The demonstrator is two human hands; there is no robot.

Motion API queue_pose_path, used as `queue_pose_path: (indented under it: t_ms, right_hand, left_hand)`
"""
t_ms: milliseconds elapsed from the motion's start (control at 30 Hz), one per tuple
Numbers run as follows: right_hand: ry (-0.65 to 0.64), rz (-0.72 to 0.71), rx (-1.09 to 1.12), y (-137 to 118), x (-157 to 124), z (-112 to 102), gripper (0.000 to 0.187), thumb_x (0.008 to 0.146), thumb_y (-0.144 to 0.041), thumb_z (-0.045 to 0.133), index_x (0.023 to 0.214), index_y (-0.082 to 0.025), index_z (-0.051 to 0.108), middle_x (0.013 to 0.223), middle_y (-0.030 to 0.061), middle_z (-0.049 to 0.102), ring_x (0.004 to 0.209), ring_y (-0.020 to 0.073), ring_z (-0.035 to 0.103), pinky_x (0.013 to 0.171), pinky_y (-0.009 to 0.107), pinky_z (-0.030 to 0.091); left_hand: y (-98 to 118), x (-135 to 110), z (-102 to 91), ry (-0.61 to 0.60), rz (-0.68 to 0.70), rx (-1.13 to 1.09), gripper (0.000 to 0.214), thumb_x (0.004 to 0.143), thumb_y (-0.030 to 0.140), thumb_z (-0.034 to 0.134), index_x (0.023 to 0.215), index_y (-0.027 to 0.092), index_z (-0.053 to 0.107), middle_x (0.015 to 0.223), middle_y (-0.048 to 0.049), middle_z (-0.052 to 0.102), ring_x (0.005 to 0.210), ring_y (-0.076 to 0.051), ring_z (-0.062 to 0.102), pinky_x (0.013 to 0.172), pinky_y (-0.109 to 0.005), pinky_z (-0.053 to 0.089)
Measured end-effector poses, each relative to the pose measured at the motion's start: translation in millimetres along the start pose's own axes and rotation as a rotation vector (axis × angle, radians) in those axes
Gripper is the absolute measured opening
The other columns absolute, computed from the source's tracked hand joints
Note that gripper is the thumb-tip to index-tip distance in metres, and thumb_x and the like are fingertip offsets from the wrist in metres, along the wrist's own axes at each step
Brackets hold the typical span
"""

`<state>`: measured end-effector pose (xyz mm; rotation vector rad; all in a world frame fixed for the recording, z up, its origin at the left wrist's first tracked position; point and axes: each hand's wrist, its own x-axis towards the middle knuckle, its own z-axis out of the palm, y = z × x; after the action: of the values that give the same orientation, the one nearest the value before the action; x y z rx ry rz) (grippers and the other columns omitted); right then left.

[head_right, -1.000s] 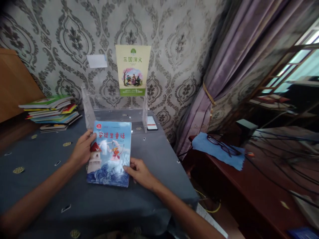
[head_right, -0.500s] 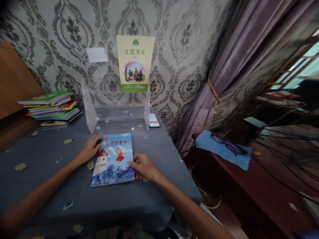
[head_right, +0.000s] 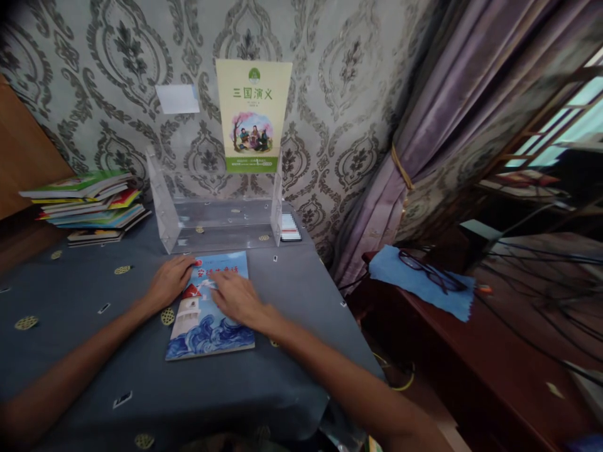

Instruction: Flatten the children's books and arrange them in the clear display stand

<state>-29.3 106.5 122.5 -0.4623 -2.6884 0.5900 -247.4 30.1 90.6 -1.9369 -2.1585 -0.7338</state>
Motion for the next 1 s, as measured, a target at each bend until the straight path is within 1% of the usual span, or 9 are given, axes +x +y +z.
queue_pose_path:
  t_ms: [67,133,233,333,500,633,733,900,1000]
  right_hand:
    - [-0.036,-0.095,-0.005,-2.3,23.1,15.1,0.04,0.097,-0.022,0.049,0.135,-0.011,0.05,0.138,0.0172,0.058,0.128,0.0263,0.054,0.106,0.039,0.043]
    - [-0.045,-0.119,-0.038,-2.4,44.9,28.6,0.048,0.096,-0.021,0.049,0.141,-0.005,0.041,0.144,0.023,0.05,0.135,0.0281,0.046,0.112,0.042,0.037]
    - [-0.047,-0.131,-0.061,0.5,67.8,41.8,0.047,0.097,-0.018,0.045,0.14,-0.002,0.038,0.143,0.0254,0.05,0.137,0.0283,0.045,0.114,0.045,0.035]
    - [-0.05,-0.153,-0.072,6.3,74.7,47.2,0.045,0.098,-0.02,0.046,0.139,-0.003,0.04,0.143,0.0246,0.05,0.137,0.0279,0.045,0.115,0.045,0.034]
    - [-0.046,-0.119,-0.089,19.8,62.9,45.0,0.045,0.099,-0.026,0.046,0.14,-0.007,0.041,0.145,0.0231,0.05,0.141,0.0278,0.041,0.117,0.047,0.032]
    - [-0.033,-0.083,-0.073,33.1,47.2,33.6,0.042,0.1,-0.028,0.046,0.138,-0.011,0.045,0.143,0.0211,0.053,0.14,0.0274,0.043,0.116,0.047,0.033]
    - [-0.019,-0.055,-0.058,44.2,35.2,22.9,0.041,0.1,-0.027,0.045,0.138,-0.012,0.046,0.143,0.0208,0.053,0.14,0.0275,0.043,0.116,0.048,0.034]
    - [0.026,0.024,-0.07,64.0,19.2,8.8,0.04,0.1,-0.025,0.043,0.138,-0.015,0.048,0.141,0.0185,0.056,0.136,0.0265,0.048,0.117,0.052,0.032]
    - [0.07,0.089,-0.027,77.2,14.7,4.9,0.04,0.097,-0.022,0.045,0.137,-0.015,0.05,0.139,0.0172,0.058,0.133,0.0264,0.052,0.116,0.052,0.032]
  left_hand:
    - [-2.8,-2.5,3.2,0.03,0.002,-0.032,0.033,0.093,0.025,0.037,0.107,0.018,0.066,0.111,-0.0132,0.069,0.104,-0.029,0.062,0.093,-0.047,0.048]
    - [-6.8,-4.7,5.9,0.054,0.008,-0.07,0.034,0.093,0.026,0.037,0.111,0.018,0.065,0.113,-0.013,0.069,0.105,-0.028,0.063,0.094,-0.046,0.049]
    - [-12.2,-5.6,7.3,0.062,0.018,-0.116,0.034,0.092,0.024,0.037,0.111,0.018,0.065,0.111,-0.0121,0.07,0.104,-0.027,0.063,0.095,-0.045,0.049]
    - [-14.2,-4.8,6.5,0.049,0.028,-0.132,0.032,0.091,0.023,0.038,0.109,0.018,0.065,0.11,-0.011,0.07,0.104,-0.026,0.063,0.095,-0.044,0.05]
    - [-12.8,-5.1,5.6,0.056,0.007,-0.137,0.031,0.092,0.025,0.041,0.108,0.021,0.066,0.113,-0.0101,0.071,0.105,-0.026,0.064,0.095,-0.046,0.05]
    - [-12.5,-6.1,5.8,0.056,-0.003,-0.149,0.031,0.092,0.027,0.041,0.107,0.02,0.067,0.115,-0.0109,0.07,0.107,-0.027,0.063,0.096,-0.049,0.05]
    - [-13.0,-6.2,6.7,0.068,-0.006,-0.165,0.03,0.092,0.027,0.042,0.106,0.021,0.067,0.113,-0.0106,0.071,0.107,-0.028,0.063,0.097,-0.05,0.049]
    - [-13.6,-6.1,7.4,0.059,-0.009,-0.153,0.031,0.094,0.029,0.04,0.106,0.02,0.067,0.117,-0.0102,0.07,0.108,-0.027,0.063,0.099,-0.05,0.048]
    - [-12.1,-5.9,4.9,0.038,-0.01,-0.131,0.032,0.094,0.029,0.038,0.106,0.019,0.066,0.118,-0.0116,0.07,0.11,-0.028,0.062,0.099,-0.049,0.047]
